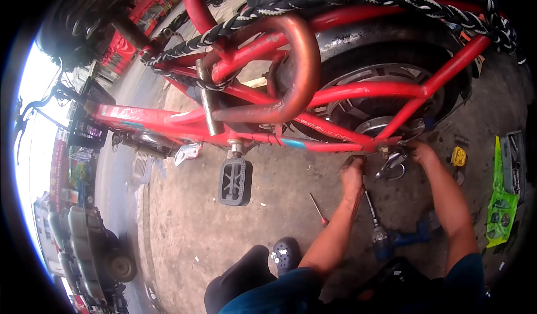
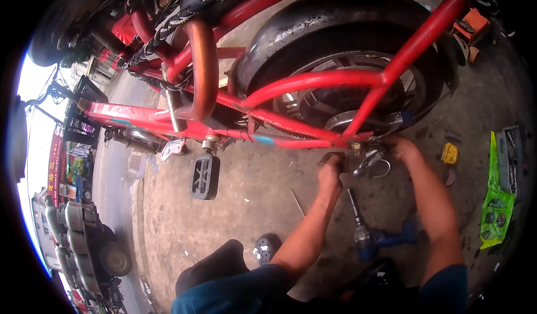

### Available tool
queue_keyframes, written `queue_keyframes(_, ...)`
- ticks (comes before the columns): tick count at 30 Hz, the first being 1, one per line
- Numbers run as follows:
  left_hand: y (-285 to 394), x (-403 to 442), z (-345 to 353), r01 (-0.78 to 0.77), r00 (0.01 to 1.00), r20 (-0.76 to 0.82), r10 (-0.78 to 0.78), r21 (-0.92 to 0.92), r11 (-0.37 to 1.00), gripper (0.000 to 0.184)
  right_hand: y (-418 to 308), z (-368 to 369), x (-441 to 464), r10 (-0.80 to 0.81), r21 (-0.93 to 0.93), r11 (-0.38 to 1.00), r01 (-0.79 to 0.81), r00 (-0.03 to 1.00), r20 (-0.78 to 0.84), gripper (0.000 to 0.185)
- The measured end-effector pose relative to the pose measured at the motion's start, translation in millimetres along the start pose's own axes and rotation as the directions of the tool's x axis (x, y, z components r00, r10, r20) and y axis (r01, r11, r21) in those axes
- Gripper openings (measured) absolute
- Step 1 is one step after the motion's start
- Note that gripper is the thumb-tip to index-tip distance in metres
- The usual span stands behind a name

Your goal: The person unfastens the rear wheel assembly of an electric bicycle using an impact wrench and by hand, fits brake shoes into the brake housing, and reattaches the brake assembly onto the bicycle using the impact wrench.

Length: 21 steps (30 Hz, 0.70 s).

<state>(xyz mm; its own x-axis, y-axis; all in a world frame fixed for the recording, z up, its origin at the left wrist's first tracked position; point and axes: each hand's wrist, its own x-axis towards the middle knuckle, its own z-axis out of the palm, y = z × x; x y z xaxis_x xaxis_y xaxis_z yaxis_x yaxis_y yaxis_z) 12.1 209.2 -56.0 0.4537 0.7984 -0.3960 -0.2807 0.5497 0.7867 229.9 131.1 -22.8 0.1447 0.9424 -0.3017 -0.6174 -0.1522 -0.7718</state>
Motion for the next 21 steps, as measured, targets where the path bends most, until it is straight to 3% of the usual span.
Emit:
queue_keyframes(2,0,2,24,-0.108,0.991,-0.096,0.097,-0.117,0.987,0.013,3,-2,2,-0.036,0.022,0.999,0.036,0.999,0.013,0.061)
queue_keyframes(5,0,-3,48,-0.114,0.985,-0.147,0.087,-0.189,0.975,0.017,10,-18,1,-0.025,0.040,0.999,0.025,1.000,-0.005,0.060)
queue_keyframes(8,11,-13,60,-0.194,0.976,-0.127,0.176,-0.155,0.969,0.016,1,-7,-3,-0.035,-0.136,0.990,0.036,0.999,0.004,0.056)
queue_keyframes(12,4,-6,46,-0.280,0.959,0.013,0.283,0.190,0.941,0.014,-15,25,0,-0.009,-0.402,0.915,-0.040,0.993,-0.118,0.052)
queue_keyframes(14,1,-2,37,-0.325,0.946,0.123,0.301,0.392,0.861,0.016,-11,19,0,-0.044,-0.302,0.953,0.018,0.996,-0.079,0.052)
queue_keyframes(17,28,-8,35,-0.269,0.962,0.232,0.145,0.702,0.660,0.011,-9,19,2,-0.069,-0.282,0.958,0.052,0.996,-0.050,0.051)
queue_keyframes(20,17,5,30,-0.498,0.856,0.382,0.349,0.427,0.754,0.013,-5,13,3,-0.092,-0.316,0.946,0.075,0.995,-0.039,0.050)
queue_keyframes(21,22,5,30,-0.492,0.859,0.401,0.319,0.476,0.729,0.013,-4,11,4,-0.100,-0.327,0.941,0.084,0.994,-0.033,0.050)
